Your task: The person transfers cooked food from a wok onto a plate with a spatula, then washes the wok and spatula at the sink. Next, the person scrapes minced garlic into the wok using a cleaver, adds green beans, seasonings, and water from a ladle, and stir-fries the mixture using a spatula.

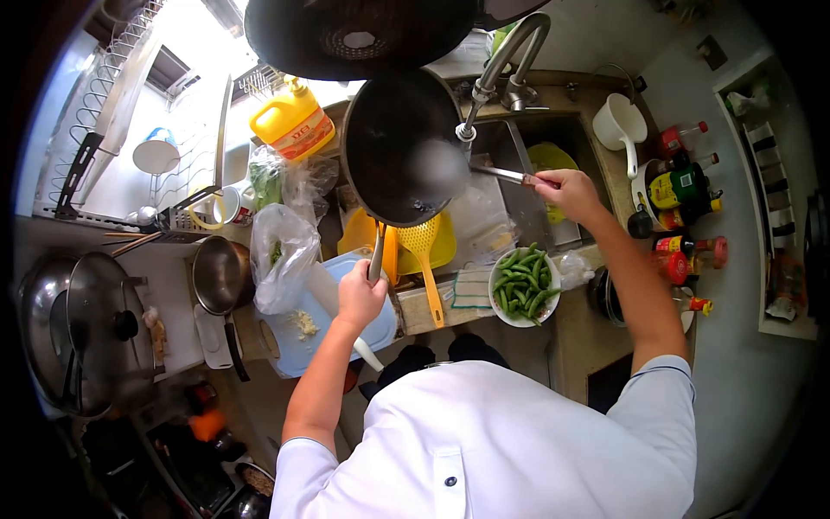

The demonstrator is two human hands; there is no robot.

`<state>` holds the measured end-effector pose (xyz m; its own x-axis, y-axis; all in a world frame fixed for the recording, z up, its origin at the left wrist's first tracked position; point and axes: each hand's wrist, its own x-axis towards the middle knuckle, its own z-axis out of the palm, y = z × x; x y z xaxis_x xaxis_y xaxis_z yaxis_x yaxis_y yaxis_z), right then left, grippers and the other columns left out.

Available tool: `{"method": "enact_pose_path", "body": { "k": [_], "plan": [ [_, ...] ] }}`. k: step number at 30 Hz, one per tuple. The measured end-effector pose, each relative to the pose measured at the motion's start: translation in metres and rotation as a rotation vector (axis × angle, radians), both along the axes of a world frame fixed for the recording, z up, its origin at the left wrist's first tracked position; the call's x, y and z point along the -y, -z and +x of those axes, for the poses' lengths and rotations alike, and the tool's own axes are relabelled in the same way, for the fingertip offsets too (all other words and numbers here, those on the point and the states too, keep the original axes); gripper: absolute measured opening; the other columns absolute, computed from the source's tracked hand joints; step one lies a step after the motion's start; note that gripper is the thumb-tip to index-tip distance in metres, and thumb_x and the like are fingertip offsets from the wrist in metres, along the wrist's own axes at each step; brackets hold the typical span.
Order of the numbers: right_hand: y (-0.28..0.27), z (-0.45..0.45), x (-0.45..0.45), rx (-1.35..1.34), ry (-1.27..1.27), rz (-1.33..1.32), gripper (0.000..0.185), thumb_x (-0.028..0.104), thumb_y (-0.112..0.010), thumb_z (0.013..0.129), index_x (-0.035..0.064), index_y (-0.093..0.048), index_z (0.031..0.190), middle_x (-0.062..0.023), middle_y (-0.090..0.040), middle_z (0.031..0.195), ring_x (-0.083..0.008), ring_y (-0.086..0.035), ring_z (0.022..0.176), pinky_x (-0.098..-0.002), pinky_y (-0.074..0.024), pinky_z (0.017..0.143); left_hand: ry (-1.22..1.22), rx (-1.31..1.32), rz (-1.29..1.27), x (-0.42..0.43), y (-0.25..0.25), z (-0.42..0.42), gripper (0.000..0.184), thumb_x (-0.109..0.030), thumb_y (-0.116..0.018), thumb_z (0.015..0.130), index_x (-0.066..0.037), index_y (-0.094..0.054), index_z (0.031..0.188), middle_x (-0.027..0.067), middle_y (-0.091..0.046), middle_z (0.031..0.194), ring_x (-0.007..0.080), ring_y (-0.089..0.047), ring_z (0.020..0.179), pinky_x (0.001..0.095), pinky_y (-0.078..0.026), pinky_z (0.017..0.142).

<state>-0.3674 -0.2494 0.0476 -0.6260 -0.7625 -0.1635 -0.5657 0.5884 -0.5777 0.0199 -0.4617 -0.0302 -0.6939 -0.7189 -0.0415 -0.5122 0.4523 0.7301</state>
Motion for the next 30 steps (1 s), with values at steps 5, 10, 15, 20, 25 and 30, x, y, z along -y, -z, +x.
{"method": "enact_pose_path", "body": {
  "k": [5, 10, 15, 20, 25, 30],
  "plan": [
    [0.037, 0.022, 0.014, -0.367, 0.044, -0.238, 0.023, 0.027, -0.073, 0.085, 0.016, -0.075, 0.105, -0.011, -0.063, 0.08, -0.0322, -0.065, 0.076, -0.0429, -0.0505, 0.064, 0.067, 0.163, -0.17, 0.014, -0.011, 0.006, 0.021, -0.013, -0.065, 0.077, -0.004, -0.061, 0.096, 0.0198, -0.067, 0.078, 0.0403, -0.066, 0.075, 0.0481, -0.051, 0.069],
    [0.03, 0.041, -0.009, -0.628, -0.021, -0.183, 0.025, 0.02, -0.069, 0.087, 0.0195, -0.071, 0.112, -0.0097, -0.058, 0.079, -0.0322, -0.061, 0.069, -0.0448, -0.0491, 0.061, 0.085, 0.229, -0.291, 0.032, -0.031, 0.018, 0.023, -0.013, -0.065, 0.077, -0.007, -0.06, 0.098, 0.0176, -0.068, 0.081, 0.0397, -0.065, 0.076, 0.0484, -0.052, 0.07],
    [0.014, 0.058, -0.036, -0.777, -0.064, -0.081, 0.026, 0.016, -0.067, 0.088, 0.0168, -0.069, 0.114, -0.0093, -0.057, 0.079, -0.0309, -0.061, 0.068, -0.0433, -0.0491, 0.059, 0.135, 0.293, -0.531, 0.052, -0.054, 0.033, 0.024, -0.013, -0.067, 0.074, -0.009, -0.058, 0.096, 0.0135, -0.067, 0.077, 0.0352, -0.067, 0.071, 0.0451, -0.053, 0.064],
    [-0.011, 0.082, -0.064, -0.814, -0.082, 0.026, 0.027, 0.014, -0.066, 0.087, 0.0154, -0.068, 0.114, -0.0103, -0.057, 0.079, -0.0308, -0.061, 0.068, -0.0442, -0.048, 0.057, 0.191, 0.298, -0.679, 0.074, -0.077, 0.062, 0.025, -0.008, -0.067, 0.072, -0.006, -0.056, 0.094, 0.0154, -0.065, 0.082, 0.0375, -0.065, 0.072, 0.0468, -0.053, 0.065],
    [-0.041, 0.118, -0.079, -0.867, -0.088, 0.031, 0.018, 0.013, -0.06, 0.09, 0.0109, -0.069, 0.105, -0.0103, -0.058, 0.077, -0.03, -0.062, 0.069, -0.0417, -0.0499, 0.058, 0.251, 0.388, -0.751, 0.092, -0.091, 0.095, 0.03, -0.005, -0.068, 0.07, -0.005, -0.056, 0.097, 0.0154, -0.066, 0.083, 0.0371, -0.066, 0.071, 0.0469, -0.053, 0.065],
    [-0.052, 0.149, -0.087, -0.918, -0.066, 0.017, 0.02, 0.014, -0.061, 0.089, 0.0113, -0.069, 0.107, -0.0098, -0.059, 0.077, -0.0287, -0.063, 0.07, -0.0402, -0.0507, 0.058, 0.284, 0.316, -0.775, 0.098, -0.1, 0.116, 0.03, -0.005, -0.067, 0.071, -0.004, -0.056, 0.099, 0.0161, -0.066, 0.083, 0.0375, -0.065, 0.071, 0.0468, -0.053, 0.065]
  ]
}}
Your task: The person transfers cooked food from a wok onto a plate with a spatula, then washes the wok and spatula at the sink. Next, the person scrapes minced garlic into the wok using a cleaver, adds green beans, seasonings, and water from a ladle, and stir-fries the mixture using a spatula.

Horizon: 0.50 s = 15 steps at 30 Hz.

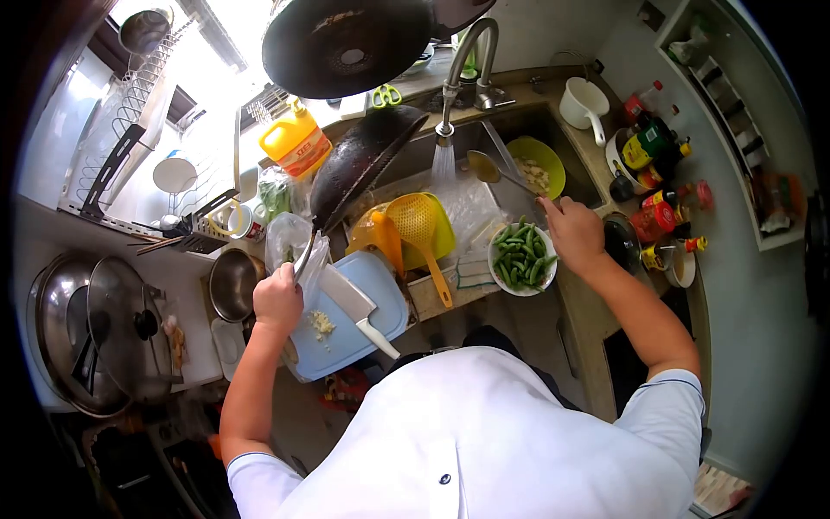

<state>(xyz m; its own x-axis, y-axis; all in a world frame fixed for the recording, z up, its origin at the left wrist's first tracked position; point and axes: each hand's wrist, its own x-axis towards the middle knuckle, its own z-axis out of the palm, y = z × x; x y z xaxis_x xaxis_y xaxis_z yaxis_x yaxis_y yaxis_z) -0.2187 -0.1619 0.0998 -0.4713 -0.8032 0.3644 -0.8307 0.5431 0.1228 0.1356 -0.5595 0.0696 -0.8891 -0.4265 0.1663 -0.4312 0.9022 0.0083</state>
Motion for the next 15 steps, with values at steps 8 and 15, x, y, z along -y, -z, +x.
{"method": "enact_pose_path", "body": {
  "k": [8, 15],
  "plan": [
    [-0.016, 0.034, -0.014, 0.297, 0.144, -0.25, 0.026, 0.016, -0.069, 0.086, 0.0045, -0.071, 0.11, -0.009, -0.065, 0.08, -0.0249, -0.065, 0.07, -0.0359, -0.0515, 0.06, -0.077, -0.094, 0.157, -0.021, -0.017, 0.017, 0.028, -0.006, -0.067, 0.073, -0.003, -0.058, 0.1, 0.0195, -0.067, 0.082, 0.0412, -0.064, 0.074, 0.0469, -0.052, 0.068],
    [-0.036, 0.099, -0.058, 1.17, 0.345, -1.14, 0.028, 0.012, -0.073, 0.091, -0.0069, -0.071, 0.111, -0.0006, -0.068, 0.089, -0.0047, -0.057, 0.076, -0.0196, -0.0465, 0.069, -0.074, -0.158, 0.603, -0.092, -0.051, 0.027, 0.019, -0.007, -0.063, 0.077, 0.003, -0.063, 0.093, 0.0164, -0.064, 0.071, 0.0297, -0.061, 0.06, 0.0374, -0.049, 0.061]
  ]
}}
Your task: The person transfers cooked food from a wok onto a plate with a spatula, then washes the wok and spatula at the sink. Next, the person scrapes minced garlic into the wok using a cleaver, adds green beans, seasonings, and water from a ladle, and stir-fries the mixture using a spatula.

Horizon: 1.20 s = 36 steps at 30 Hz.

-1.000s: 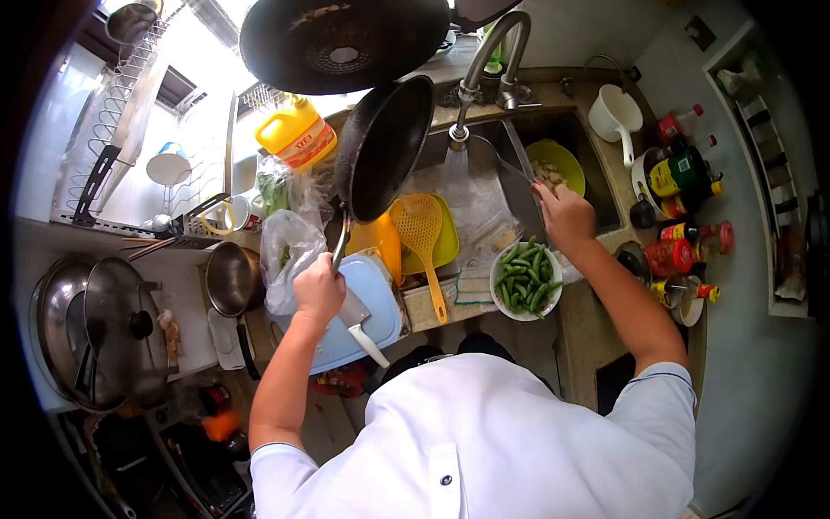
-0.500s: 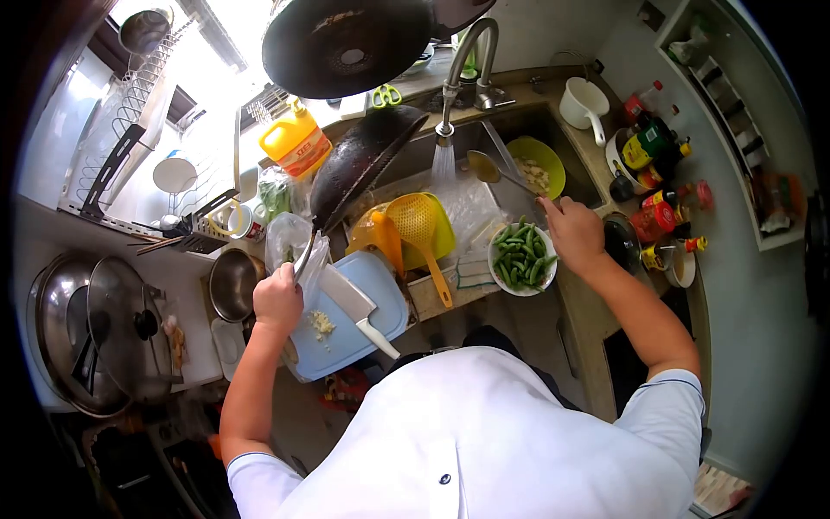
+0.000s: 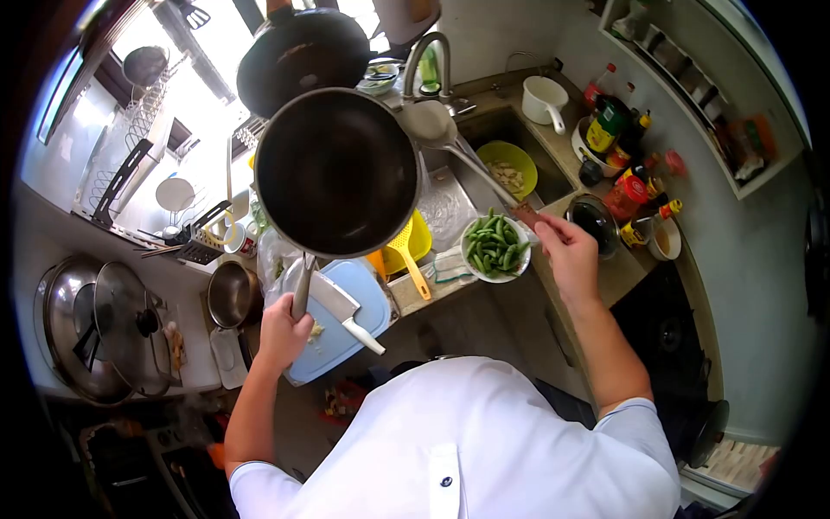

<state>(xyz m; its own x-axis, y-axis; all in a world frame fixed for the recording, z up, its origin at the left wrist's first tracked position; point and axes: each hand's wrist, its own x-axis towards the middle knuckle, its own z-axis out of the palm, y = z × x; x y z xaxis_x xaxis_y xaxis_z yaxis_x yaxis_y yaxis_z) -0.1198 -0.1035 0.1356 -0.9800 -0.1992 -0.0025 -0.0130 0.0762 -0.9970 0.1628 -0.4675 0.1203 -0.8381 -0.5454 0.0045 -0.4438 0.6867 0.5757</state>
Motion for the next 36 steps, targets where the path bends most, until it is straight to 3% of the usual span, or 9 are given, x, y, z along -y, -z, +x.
{"method": "enact_pose_path", "body": {
  "k": [1, 4, 9, 18, 21, 25, 29, 30, 36],
  "plan": [
    [-0.009, 0.012, -0.012, 0.022, 0.014, -0.012, 0.029, 0.013, -0.072, 0.092, -0.0063, -0.069, 0.114, 0.0002, -0.067, 0.089, -0.0045, -0.057, 0.076, -0.0194, -0.0462, 0.069, 0.012, -0.006, -0.005, -0.012, 0.0, 0.002, 0.019, -0.007, -0.063, 0.077, 0.003, -0.063, 0.093, 0.0164, -0.064, 0.071, 0.0297, -0.061, 0.06, 0.0374, -0.049, 0.061],
    [-0.032, 0.053, -0.056, -0.06, 0.044, -0.099, 0.033, 0.012, -0.071, 0.094, -0.0078, -0.065, 0.12, -0.0017, -0.068, 0.096, -0.0058, -0.059, 0.082, -0.0203, -0.0483, 0.075, -0.021, -0.044, 0.607, -0.066, -0.002, 0.001, 0.015, -0.006, -0.065, 0.082, 0.001, -0.061, 0.095, -0.0015, -0.058, 0.072, 0.0057, -0.056, 0.06, 0.0255, -0.044, 0.051],
    [-0.057, 0.115, -0.147, -0.184, 0.182, -0.021, 0.034, 0.011, -0.067, 0.097, -0.0073, -0.061, 0.125, -0.0078, -0.069, 0.111, -0.0105, -0.063, 0.099, -0.0234, -0.0492, 0.087, 0.193, 0.014, 0.811, -0.175, 0.005, -0.026, 0.012, -0.004, -0.065, 0.083, -0.002, -0.06, 0.094, -0.0015, -0.055, 0.067, 0.0057, -0.051, 0.049, 0.0232, -0.041, 0.044],
    [-0.017, 0.217, -0.296, -0.312, 0.515, 0.188, 0.028, 0.008, -0.067, 0.096, -0.0063, -0.063, 0.12, -0.0072, -0.067, 0.097, -0.0079, -0.06, 0.081, -0.0222, -0.0485, 0.07, 0.646, 0.201, 0.848, -0.377, 0.044, -0.093, 0.015, -0.006, -0.066, 0.083, -0.002, -0.059, 0.096, -0.0003, -0.056, 0.068, 0.0071, -0.052, 0.049, 0.024, -0.042, 0.045],
    [0.012, 0.24, -0.336, -0.13, 0.608, 0.117, 0.028, 0.008, -0.064, 0.098, -0.0045, -0.062, 0.124, -0.0056, -0.067, 0.105, -0.0076, -0.061, 0.091, -0.0212, -0.0483, 0.079, 0.74, 0.272, 0.838, -0.439, 0.051, -0.115, 0.014, -0.009, -0.065, 0.083, 0.0, -0.059, 0.094, 0.0008, -0.056, 0.066, 0.0086, -0.052, 0.049, 0.0266, -0.042, 0.045],
    [0.048, 0.249, -0.377, -0.16, 0.855, 0.189, 0.024, 0.01, -0.064, 0.098, -0.0048, -0.066, 0.117, -0.0021, -0.067, 0.093, -0.0063, -0.06, 0.082, -0.0209, -0.0478, 0.074, 0.866, 0.285, 0.776, -0.515, 0.057, -0.137, 0.015, -0.012, -0.065, 0.084, -0.001, -0.058, 0.091, 0.0008, -0.054, 0.064, 0.0094, -0.051, 0.048, 0.0287, -0.04, 0.045],
    [0.074, 0.252, -0.415, -0.08, 1.039, 0.184, 0.025, 0.014, -0.067, 0.096, -0.0032, -0.068, 0.115, -0.0017, -0.067, 0.088, -0.0063, -0.056, 0.072, -0.0207, -0.0448, 0.064, 0.974, 0.26, 0.722, -0.568, 0.094, -0.152, 0.024, -0.019, -0.066, 0.081, 0.003, -0.057, 0.086, 0.0097, -0.055, 0.06, 0.0159, -0.054, 0.051, 0.037, -0.044, 0.05],
    [0.078, 0.251, -0.422, -0.065, 1.067, 0.19, 0.025, 0.014, -0.066, 0.096, -0.0031, -0.068, 0.114, -0.0018, -0.067, 0.087, -0.0062, -0.056, 0.072, -0.0208, -0.0449, 0.064, 1.021, 0.238, 0.721, -0.578, 0.116, -0.157, 0.017, -0.014, -0.065, 0.084, -0.002, -0.054, 0.083, 0.0023, -0.053, 0.061, 0.0104, -0.052, 0.049, 0.0311, -0.04, 0.045],
    [0.094, 0.243, -0.448, 0.023, 1.158, 0.085, 0.023, 0.013, -0.067, 0.095, -0.0024, -0.068, 0.112, -0.0024, -0.068, 0.087, -0.006, -0.057, 0.069, -0.0205, -0.0445, 0.06, 1.053, 0.347, 0.8, -0.619, 0.112, -0.157, 0.017, -0.014, -0.066, 0.085, -0.002, -0.054, 0.083, 0.0037, -0.055, 0.063, 0.0115, -0.053, 0.049, 0.0315, -0.042, 0.045]
  ]
}}
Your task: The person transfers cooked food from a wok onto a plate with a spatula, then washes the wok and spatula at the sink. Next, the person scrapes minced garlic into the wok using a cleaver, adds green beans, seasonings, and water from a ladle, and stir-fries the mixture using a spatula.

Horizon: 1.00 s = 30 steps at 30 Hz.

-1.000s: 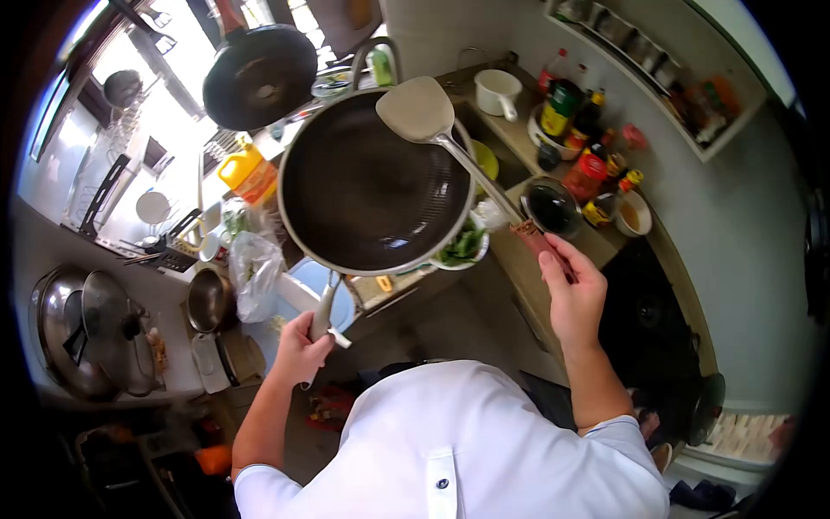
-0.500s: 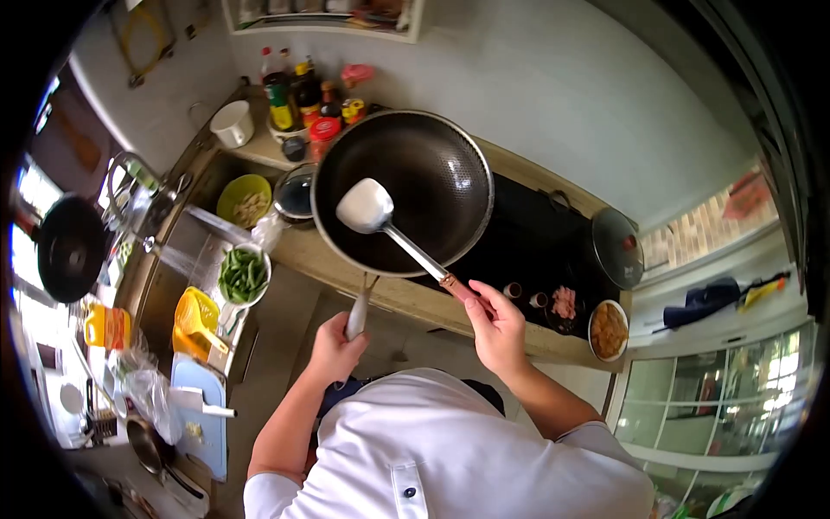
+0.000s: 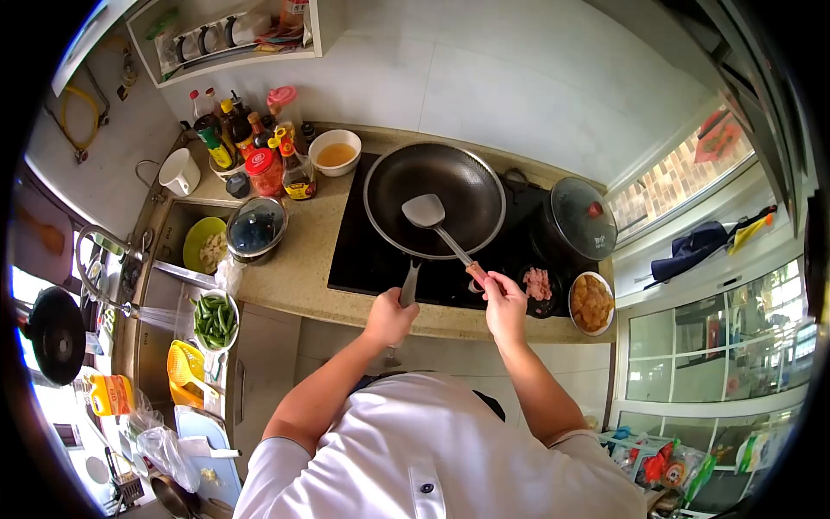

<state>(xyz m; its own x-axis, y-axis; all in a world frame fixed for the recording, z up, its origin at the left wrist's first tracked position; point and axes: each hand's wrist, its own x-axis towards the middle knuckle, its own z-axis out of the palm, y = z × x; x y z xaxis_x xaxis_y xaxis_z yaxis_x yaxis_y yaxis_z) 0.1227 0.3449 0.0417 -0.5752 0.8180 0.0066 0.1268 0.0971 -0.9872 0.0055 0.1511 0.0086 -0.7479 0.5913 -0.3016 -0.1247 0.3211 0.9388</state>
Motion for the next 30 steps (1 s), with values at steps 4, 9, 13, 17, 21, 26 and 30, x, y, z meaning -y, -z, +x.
{"method": "enact_pose_path", "body": {
  "k": [4, 9, 13, 17, 21, 26, 30],
  "plan": [
    [0.006, -0.009, -0.007, -0.016, 0.027, -0.114, 0.026, 0.017, -0.07, 0.094, -0.0046, -0.068, 0.109, -0.0039, -0.069, 0.083, -0.0071, -0.059, 0.067, -0.0215, -0.0474, 0.059, 0.005, 0.076, 0.028, -0.015, 0.004, 0.012, 0.02, -0.018, -0.067, 0.087, 0.0, -0.058, 0.089, 0.0053, -0.058, 0.069, 0.0136, -0.057, 0.055, 0.0323, -0.046, 0.05],
    [-0.023, -0.018, -0.001, 0.156, -0.025, -0.221, 0.039, 0.033, -0.076, 0.09, -0.0002, -0.069, 0.11, -0.0025, -0.067, 0.08, -0.0057, -0.057, 0.061, -0.0191, -0.0443, 0.051, 0.054, 0.035, -0.058, 0.0, -0.006, 0.002, 0.039, -0.032, -0.071, 0.091, 0.004, -0.06, 0.102, 0.0057, -0.063, 0.078, 0.0177, -0.063, 0.073, 0.0334, -0.052, 0.064],
    [-0.024, -0.018, 0.019, 0.108, 0.077, -0.154, 0.048, 0.044, -0.076, 0.086, 0.0039, -0.068, 0.112, -0.0039, -0.065, 0.089, -0.0069, -0.057, 0.061, -0.0182, -0.0404, 0.048, -0.095, 0.029, 0.15, 0.092, -0.056, -0.049, 0.045, -0.04, -0.066, 0.095, 0.003, -0.064, 0.107, 0.0085, -0.069, 0.084, 0.0152, -0.064, 0.072, 0.0322, -0.053, 0.066],
    [0.021, -0.002, 0.026, 0.25, 0.096, -0.329, 0.043, 0.043, -0.069, 0.093, 0.0091, -0.059, 0.118, -0.0033, -0.061, 0.086, -0.0121, -0.059, 0.065, -0.0245, -0.043, 0.052, -0.545, 0.0, 0.058, 0.245, -0.064, -0.164, 0.027, -0.028, -0.062, 0.095, -0.003, -0.07, 0.101, 0.0045, -0.068, 0.075, 0.0124, -0.065, 0.066, 0.0298, -0.052, 0.059],
    [0.022, -0.011, 0.092, 0.26, -0.046, -0.473, 0.029, 0.032, -0.064, 0.098, 0.0065, -0.058, 0.11, -0.0039, -0.063, 0.084, -0.0143, -0.063, 0.069, -0.0268, -0.0494, 0.058, -0.973, -0.036, 0.454, 0.434, 0.01, -0.327, 0.029, -0.018, -0.054, 0.096, 0.0, -0.065, 0.075, 0.0118, -0.066, 0.07, 0.021, -0.061, 0.054, 0.0322, -0.048, 0.052],
    [-0.002, -0.048, 0.147, 0.351, -0.025, -0.319, 0.016, 0.019, -0.063, 0.097, 0.0084, -0.051, 0.094, -0.004, -0.057, 0.073, -0.0131, -0.056, 0.053, -0.0285, -0.0466, 0.046, -1.341, 0.342, 0.88, 0.558, 0.073, -0.479, 0.047, -0.011, -0.047, 0.098, 0.015, -0.028, 0.133, 0.0394, -0.038, 0.138, 0.0463, -0.048, 0.127, 0.057, -0.048, 0.102],
    [-0.003, -0.059, 0.16, 0.505, 0.058, -0.178, 0.014, 0.016, -0.063, 0.095, 0.0093, -0.052, 0.099, -0.0002, -0.048, 0.063, -0.0089, -0.048, 0.045, -0.0249, -0.0345, 0.037, -1.168, 0.464, 1.094, 0.612, 0.113, -0.544, 0.05, -0.012, -0.045, 0.098, 0.019, -0.026, 0.131, 0.0368, -0.041, 0.134, 0.0484, -0.047, 0.123, 0.0575, -0.041, 0.109]
  ]
}}
